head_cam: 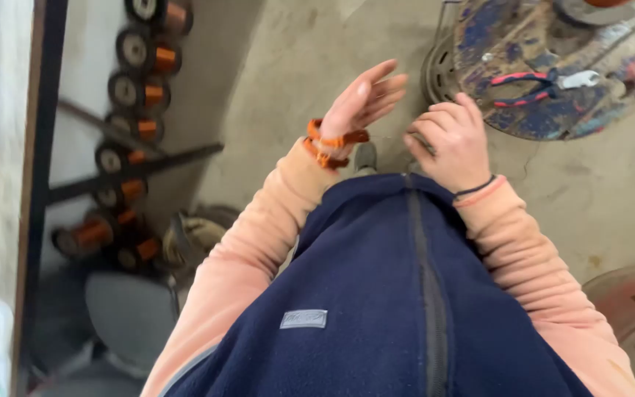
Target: Trim and strip insulation or excess length from bundled copper wire coils using pliers.
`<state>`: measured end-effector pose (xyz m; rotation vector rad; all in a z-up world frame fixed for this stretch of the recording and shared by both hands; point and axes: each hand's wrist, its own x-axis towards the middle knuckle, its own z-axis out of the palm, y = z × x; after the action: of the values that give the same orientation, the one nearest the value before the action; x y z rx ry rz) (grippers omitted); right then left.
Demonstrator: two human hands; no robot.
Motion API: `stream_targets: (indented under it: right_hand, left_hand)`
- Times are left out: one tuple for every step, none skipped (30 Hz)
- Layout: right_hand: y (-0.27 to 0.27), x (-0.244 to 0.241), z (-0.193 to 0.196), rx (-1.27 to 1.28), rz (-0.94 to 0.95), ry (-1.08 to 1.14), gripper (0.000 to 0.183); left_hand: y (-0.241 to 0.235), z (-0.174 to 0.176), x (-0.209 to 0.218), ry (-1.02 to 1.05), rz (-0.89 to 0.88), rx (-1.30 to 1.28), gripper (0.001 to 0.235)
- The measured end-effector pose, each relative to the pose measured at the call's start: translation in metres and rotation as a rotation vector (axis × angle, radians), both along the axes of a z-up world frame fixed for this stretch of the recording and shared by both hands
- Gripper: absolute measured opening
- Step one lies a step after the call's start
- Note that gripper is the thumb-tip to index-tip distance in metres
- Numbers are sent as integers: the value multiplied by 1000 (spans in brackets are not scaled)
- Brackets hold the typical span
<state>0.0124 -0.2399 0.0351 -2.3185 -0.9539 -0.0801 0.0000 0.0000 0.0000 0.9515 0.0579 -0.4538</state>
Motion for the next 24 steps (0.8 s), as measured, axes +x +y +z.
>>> stream_targets:
  right_hand:
    - [-3,1,-1,3,39,12,14]
    - [-6,3,-1,-22,61,-1,11]
    - [-12,9,-2,-46,68,-24,8]
    - [-16,15,-4,-43,93,-20,8]
    - [-22,19,-5,-42,124,-14,8]
    - [-27,23,-6,-42,155,-8,8]
    - [-33,26,-2,-41,174,-2,8]
    - [-38,30,2,0,204,41,14]
    - [-42,34,6,44,236,83,20]
    - [-44,39,12,49,257,90,20]
    - [-49,41,19,122,282,171,28]
    - [-54,44,25,195,305,253,37]
    - [-57,47,23,194,316,264,37]
    - [-60,49,21,235,325,290,38]
    - [-62,50,20,277,336,314,40]
    - [-66,50,18,277,349,323,40]
    - [-69,52,16,281,355,275,36]
    - [-72,53,15,286,362,227,34]
    - [-75,54,13,289,373,232,34]
    - [-78,55,11,300,379,216,34]
    - [-82,56,9,306,379,196,34]
    - [-85,58,10,306,384,198,34]
    - [-87,60,10,324,385,216,34]
    - [-89,62,11,342,385,234,34]
  left_hand:
    - [-6,9,-4,12,39,3,86]
    - [-14,18,-7,4,95,-173,83]
    - [-23,25,-2,-17,136,-349,81]
    - [-29,34,-1,-18,161,-345,81]
    - [-35,43,1,-91,149,-409,78]
    - [-42,52,2,-166,137,-471,76]
    - [-49,56,3,-164,156,-468,76]
    - [-55,61,4,-187,145,-521,76]
    - [-60,66,5,-212,136,-570,76]
    - [-67,66,4,-212,158,-563,76]
    - [-75,66,1,-235,143,-497,74]
    - [-84,66,-1,-256,128,-430,72]
    - [-93,68,-1,-249,142,-429,72]
    - [-102,71,-2,-250,190,-316,71]
    - [-110,74,-3,-251,238,-202,69]
    - [-119,64,-3,-245,252,-199,69]
    - [-128,54,-3,-259,317,-194,66]
    - [-136,44,-3,-272,383,-189,63]
    - [-143,44,-3,-270,394,-183,63]
    - [-149,44,-4,-212,467,-227,60]
    - [-157,44,-4,-155,534,-277,58]
    - [-161,42,-3,-155,540,-277,58]
    - [-164,40,-2,-139,579,-297,56]
    - [-167,38,-1,-123,617,-318,55]
